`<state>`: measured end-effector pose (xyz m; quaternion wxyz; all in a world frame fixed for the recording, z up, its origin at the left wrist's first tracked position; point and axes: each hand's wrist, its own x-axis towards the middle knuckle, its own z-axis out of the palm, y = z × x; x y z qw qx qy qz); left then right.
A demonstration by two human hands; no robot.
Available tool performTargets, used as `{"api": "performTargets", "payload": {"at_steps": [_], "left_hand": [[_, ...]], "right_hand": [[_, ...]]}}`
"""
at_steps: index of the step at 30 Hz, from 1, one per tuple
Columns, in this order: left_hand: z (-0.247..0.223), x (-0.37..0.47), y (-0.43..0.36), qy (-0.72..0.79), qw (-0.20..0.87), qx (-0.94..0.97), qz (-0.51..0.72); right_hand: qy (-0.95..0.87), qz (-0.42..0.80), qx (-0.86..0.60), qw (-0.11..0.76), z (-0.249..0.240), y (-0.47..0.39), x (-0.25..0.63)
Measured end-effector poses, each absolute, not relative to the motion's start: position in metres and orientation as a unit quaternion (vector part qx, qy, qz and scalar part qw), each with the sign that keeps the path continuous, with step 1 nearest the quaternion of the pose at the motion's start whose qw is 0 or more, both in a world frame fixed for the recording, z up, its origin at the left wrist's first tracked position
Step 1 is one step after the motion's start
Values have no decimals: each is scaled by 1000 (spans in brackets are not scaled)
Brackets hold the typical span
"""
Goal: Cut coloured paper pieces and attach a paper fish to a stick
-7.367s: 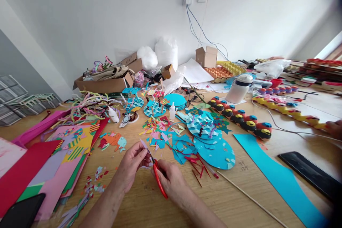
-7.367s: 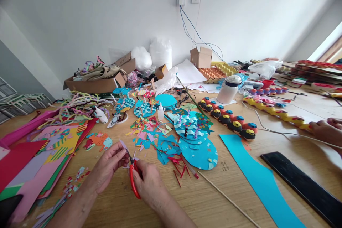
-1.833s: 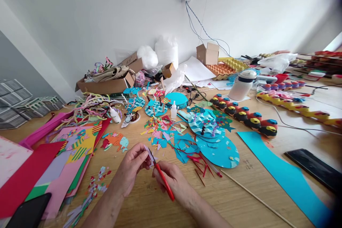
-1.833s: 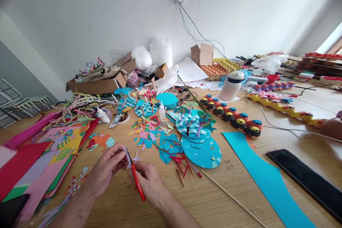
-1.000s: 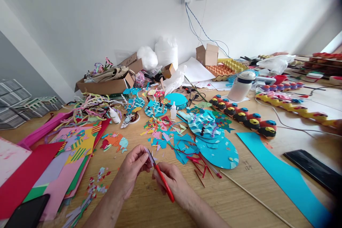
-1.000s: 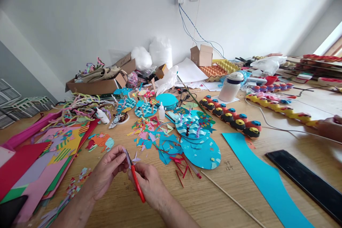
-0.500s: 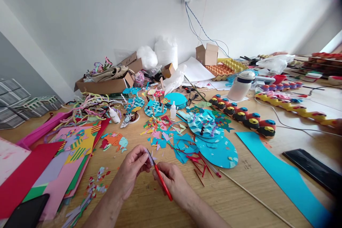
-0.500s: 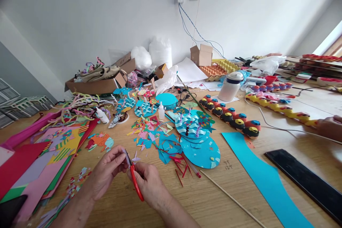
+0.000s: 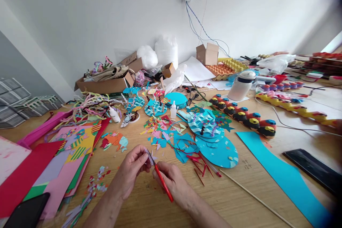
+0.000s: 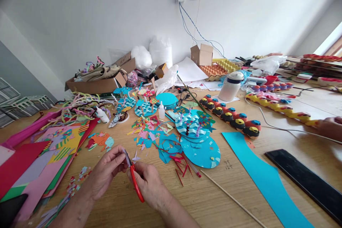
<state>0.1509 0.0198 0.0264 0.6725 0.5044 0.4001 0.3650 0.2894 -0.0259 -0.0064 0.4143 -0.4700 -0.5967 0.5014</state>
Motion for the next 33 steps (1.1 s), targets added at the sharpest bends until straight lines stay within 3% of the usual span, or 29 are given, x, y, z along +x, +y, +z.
{"api": "performTargets", "payload": {"at_steps": [7,15,26,33], "left_hand": [[27,150,19,403,678,493,368],[30,149,20,399,673,501,370],[24,159,18,439,623,571,304],[16,164,14,441,646,526,333]], "right_hand": [[-621,455,-496,401,-9,-25,289],[-494,605,-458,424,-11,-23,287],[-349,649,-416,533,0,-16,290],[-307,640,-412,571,-4,-15,289]]}}
